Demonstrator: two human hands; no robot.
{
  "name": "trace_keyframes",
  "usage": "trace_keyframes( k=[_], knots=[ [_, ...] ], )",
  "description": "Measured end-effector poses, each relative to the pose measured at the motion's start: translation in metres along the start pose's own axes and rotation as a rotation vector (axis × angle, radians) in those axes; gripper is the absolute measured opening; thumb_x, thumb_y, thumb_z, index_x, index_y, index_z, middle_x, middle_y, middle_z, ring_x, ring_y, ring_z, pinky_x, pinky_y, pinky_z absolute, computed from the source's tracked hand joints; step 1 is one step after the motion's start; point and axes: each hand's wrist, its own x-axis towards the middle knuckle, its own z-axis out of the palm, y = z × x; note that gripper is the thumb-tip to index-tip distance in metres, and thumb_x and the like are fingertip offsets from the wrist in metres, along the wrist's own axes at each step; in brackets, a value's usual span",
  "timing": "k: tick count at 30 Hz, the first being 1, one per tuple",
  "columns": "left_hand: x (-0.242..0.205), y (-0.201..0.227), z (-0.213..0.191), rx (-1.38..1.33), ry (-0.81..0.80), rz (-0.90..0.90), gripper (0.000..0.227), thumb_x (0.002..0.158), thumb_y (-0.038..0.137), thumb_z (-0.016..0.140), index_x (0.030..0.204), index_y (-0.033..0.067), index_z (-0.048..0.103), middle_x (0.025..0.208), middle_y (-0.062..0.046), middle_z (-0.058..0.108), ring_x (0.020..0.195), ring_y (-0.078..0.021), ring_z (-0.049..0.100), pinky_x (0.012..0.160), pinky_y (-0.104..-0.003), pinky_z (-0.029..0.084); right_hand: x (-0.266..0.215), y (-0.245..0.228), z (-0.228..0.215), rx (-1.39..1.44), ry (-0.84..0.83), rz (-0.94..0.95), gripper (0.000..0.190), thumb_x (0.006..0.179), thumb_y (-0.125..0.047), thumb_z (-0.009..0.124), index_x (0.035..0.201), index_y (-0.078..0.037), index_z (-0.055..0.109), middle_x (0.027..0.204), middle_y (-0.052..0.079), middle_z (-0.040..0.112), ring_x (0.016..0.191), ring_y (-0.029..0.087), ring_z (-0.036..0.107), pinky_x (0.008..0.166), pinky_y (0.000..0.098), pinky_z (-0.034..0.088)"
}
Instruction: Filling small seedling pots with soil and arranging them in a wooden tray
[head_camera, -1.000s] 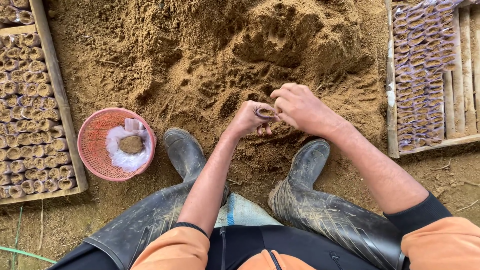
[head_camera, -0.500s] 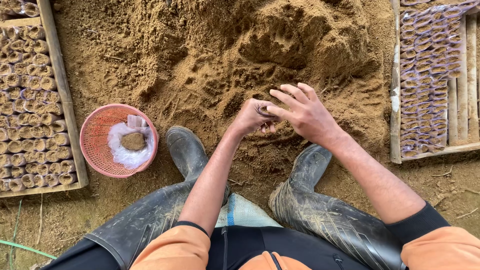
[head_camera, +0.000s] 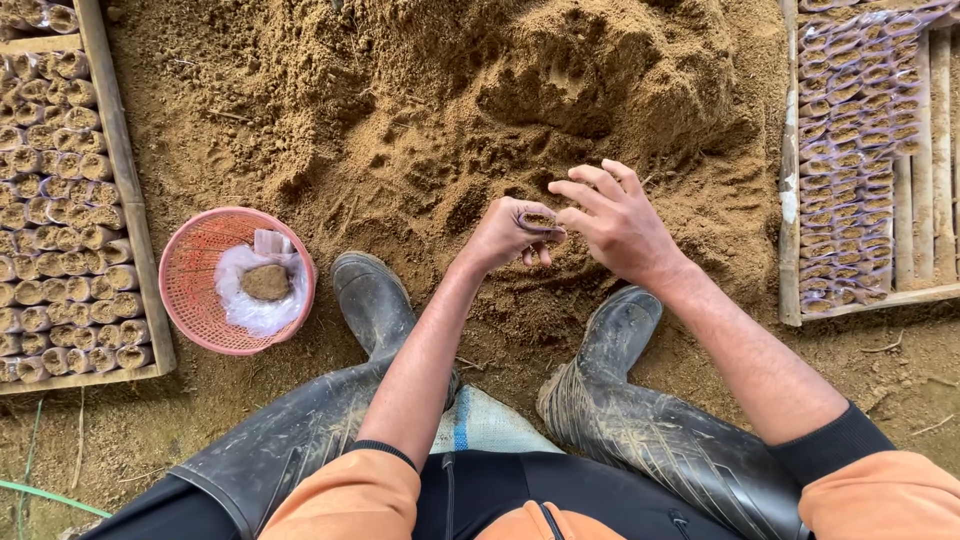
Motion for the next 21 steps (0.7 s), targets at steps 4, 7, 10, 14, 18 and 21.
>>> trace_keyframes(
  k=[4, 7, 10, 14, 18, 21],
  knots=[
    [0.003, -0.005, 0.000, -0.043, 0.002, 0.010, 0.016, 0.093, -0.005, 0.068, 0.108, -0.0121, 0.069, 0.099, -0.035, 0.072, 0.054, -0.0182, 0.072, 0.037, -0.016, 0.059, 0.004, -0.006, -0.010, 0.061, 0.025, -0.003, 0.053, 0.084, 0.005, 0.062, 0.121, -0.032, 0.067, 0.137, -0.001, 0.063, 0.135, 0.021, 0.051, 0.113, 0.0488, 0.038],
    [0.006, -0.016, -0.004, -0.032, 0.002, 0.028, 0.017, 0.093, -0.008, 0.067, 0.110, -0.0113, 0.068, 0.101, -0.036, 0.071, 0.055, -0.0182, 0.072, 0.039, -0.016, 0.059, 0.003, -0.008, -0.006, 0.006, -0.014, -0.021, 0.066, 0.081, 0.009, 0.059, 0.130, -0.036, 0.064, 0.144, -0.001, 0.060, 0.137, 0.021, 0.049, 0.114, 0.0496, 0.037],
    [0.007, -0.014, -0.005, -0.052, -0.005, 0.014, 0.017, 0.094, -0.007, 0.066, 0.110, -0.0107, 0.068, 0.101, -0.036, 0.071, 0.055, -0.0185, 0.072, 0.039, -0.016, 0.060, 0.001, -0.007, 0.000, 0.012, -0.006, -0.020, 0.068, 0.080, 0.009, 0.059, 0.131, -0.035, 0.063, 0.143, 0.000, 0.060, 0.136, 0.023, 0.050, 0.113, 0.0496, 0.037],
    [0.007, -0.017, -0.005, -0.093, -0.019, 0.029, 0.017, 0.094, -0.008, 0.065, 0.111, -0.0099, 0.068, 0.101, -0.036, 0.071, 0.056, -0.0190, 0.073, 0.040, -0.017, 0.061, -0.004, -0.008, 0.007, 0.026, 0.020, -0.009, 0.076, 0.078, 0.010, 0.058, 0.139, -0.036, 0.058, 0.148, 0.001, 0.057, 0.138, 0.023, 0.047, 0.114, 0.0502, 0.036],
    [0.012, -0.025, -0.005, -0.162, -0.045, 0.077, 0.019, 0.092, -0.008, 0.069, 0.110, -0.0085, 0.069, 0.095, -0.034, 0.072, 0.059, -0.0212, 0.074, 0.042, -0.018, 0.062, -0.003, -0.009, 0.012, 0.061, 0.017, 0.008, 0.074, 0.084, 0.006, 0.057, 0.143, -0.039, 0.055, 0.151, 0.002, 0.053, 0.139, 0.025, 0.045, 0.113, 0.0521, 0.035],
    [0.012, -0.027, -0.003, -0.208, -0.068, 0.076, 0.021, 0.091, -0.008, 0.068, 0.112, -0.0094, 0.069, 0.095, -0.033, 0.073, 0.060, -0.0210, 0.074, 0.043, -0.019, 0.063, 0.000, -0.012, 0.008, 0.071, 0.031, 0.014, 0.063, 0.092, -0.005, 0.059, 0.143, -0.042, 0.053, 0.153, 0.002, 0.052, 0.140, 0.025, 0.045, 0.114, 0.0513, 0.033]
  ],
)
